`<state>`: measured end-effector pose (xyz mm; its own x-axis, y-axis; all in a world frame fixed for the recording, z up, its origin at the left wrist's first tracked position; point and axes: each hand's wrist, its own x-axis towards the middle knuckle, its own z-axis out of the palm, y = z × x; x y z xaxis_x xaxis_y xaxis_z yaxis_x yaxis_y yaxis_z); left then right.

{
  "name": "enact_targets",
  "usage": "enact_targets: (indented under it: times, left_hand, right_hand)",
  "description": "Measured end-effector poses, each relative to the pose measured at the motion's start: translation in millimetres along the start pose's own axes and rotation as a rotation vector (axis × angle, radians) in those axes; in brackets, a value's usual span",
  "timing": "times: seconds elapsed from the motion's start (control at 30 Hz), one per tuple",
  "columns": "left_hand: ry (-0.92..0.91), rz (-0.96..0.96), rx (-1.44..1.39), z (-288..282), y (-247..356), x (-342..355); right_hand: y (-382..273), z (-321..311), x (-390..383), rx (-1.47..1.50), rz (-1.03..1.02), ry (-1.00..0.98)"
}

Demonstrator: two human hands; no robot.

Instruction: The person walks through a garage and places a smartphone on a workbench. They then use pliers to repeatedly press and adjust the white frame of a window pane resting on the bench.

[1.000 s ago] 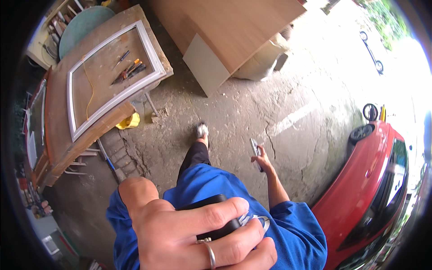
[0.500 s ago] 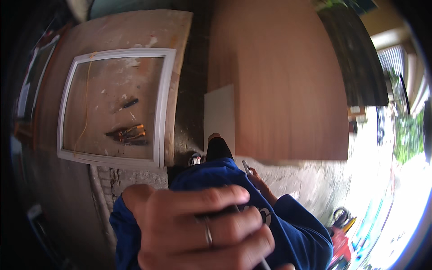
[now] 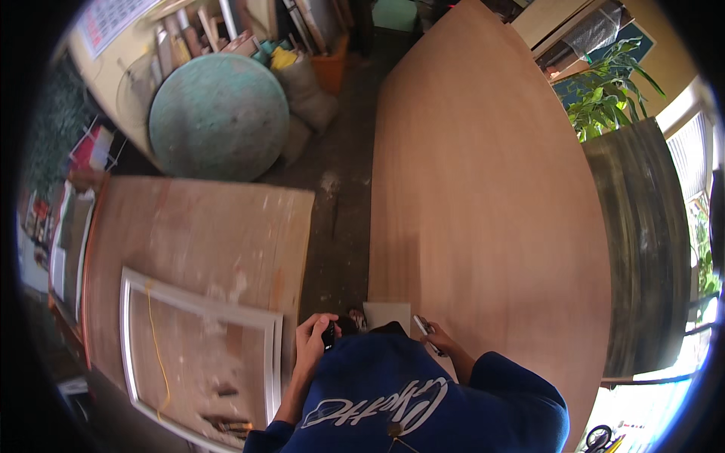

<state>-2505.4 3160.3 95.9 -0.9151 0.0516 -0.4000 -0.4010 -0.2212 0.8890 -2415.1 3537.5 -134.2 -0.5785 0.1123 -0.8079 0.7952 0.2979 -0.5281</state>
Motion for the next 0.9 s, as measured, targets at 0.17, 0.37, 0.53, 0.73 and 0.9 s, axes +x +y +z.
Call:
enact_targets:
  times: [0.17,0.37,0.53,0.73,0.9]
  left_hand:
    - [-0.056,-0.196,0.073,30.5,34.0,174.1]
    - [-0.104,0.018,0.334,45.6,76.3,439.1]
    - [-0.048,-0.047,0.258,108.3,197.2,631.8]
    - [-0.086,0.069,0.35,173.6,304.7,874.6]
    - [0.017,0.174,0.655,180.7,300.0,1056.2]
  right_hand:
    - [-187.1,-69.2,98.7,-0.094,-0.124,0.005]
    - [-349.4,-139.2,275.0,0.013,-0.144,0.038]
    - [-445.5,-206.2,308.1,-0.04,-0.059,0.098]
    - [-528.9,-268.7,398.9,0.133,0.318,0.116]
    - [-633.8,-329.1,548.4,0.14,0.326,0.091]
